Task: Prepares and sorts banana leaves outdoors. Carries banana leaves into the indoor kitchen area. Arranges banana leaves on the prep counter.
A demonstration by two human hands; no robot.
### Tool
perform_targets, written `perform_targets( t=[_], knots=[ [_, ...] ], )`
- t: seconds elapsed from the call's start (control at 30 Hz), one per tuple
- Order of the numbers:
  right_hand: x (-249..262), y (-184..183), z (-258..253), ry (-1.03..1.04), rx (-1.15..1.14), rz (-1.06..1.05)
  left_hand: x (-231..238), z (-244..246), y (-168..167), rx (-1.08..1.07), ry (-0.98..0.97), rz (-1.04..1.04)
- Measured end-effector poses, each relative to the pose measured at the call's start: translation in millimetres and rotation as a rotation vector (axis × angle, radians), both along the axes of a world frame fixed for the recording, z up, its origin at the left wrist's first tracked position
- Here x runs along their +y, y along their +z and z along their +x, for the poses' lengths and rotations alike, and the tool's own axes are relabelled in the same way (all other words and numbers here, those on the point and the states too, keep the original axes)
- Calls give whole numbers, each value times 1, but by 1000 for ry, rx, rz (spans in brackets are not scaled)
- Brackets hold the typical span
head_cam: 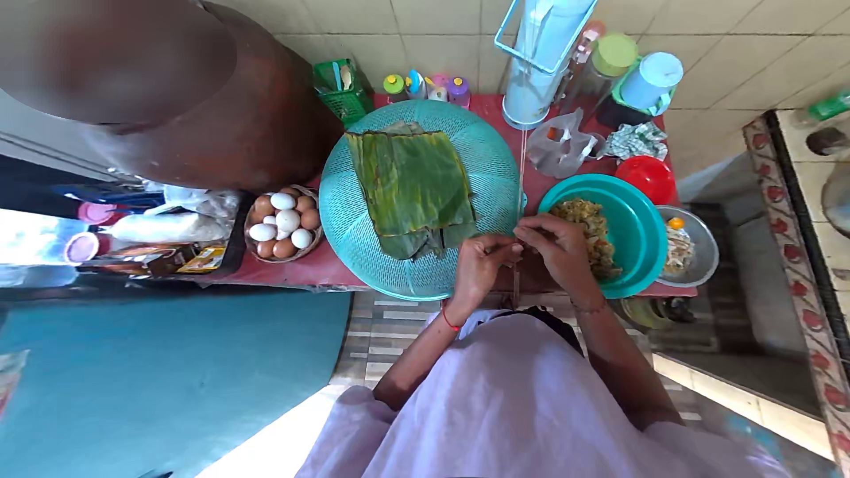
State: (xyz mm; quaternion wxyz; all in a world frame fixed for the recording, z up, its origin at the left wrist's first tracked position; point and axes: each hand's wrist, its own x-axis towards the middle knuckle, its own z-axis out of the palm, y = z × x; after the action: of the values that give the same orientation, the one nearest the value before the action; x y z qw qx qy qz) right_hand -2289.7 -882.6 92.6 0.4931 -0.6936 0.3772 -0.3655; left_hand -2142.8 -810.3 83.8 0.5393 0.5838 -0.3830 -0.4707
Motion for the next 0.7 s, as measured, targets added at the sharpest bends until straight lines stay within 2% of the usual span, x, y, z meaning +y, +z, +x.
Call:
perform_targets(
  t=[0.57,0.7],
  knots=[
    [15,-12,2,-120,-24,-78,4,-10,-11,-21,69,-4],
    [16,-17,0,-71,-191,-47,3,-8,-10,65,158,-78]
  ],
)
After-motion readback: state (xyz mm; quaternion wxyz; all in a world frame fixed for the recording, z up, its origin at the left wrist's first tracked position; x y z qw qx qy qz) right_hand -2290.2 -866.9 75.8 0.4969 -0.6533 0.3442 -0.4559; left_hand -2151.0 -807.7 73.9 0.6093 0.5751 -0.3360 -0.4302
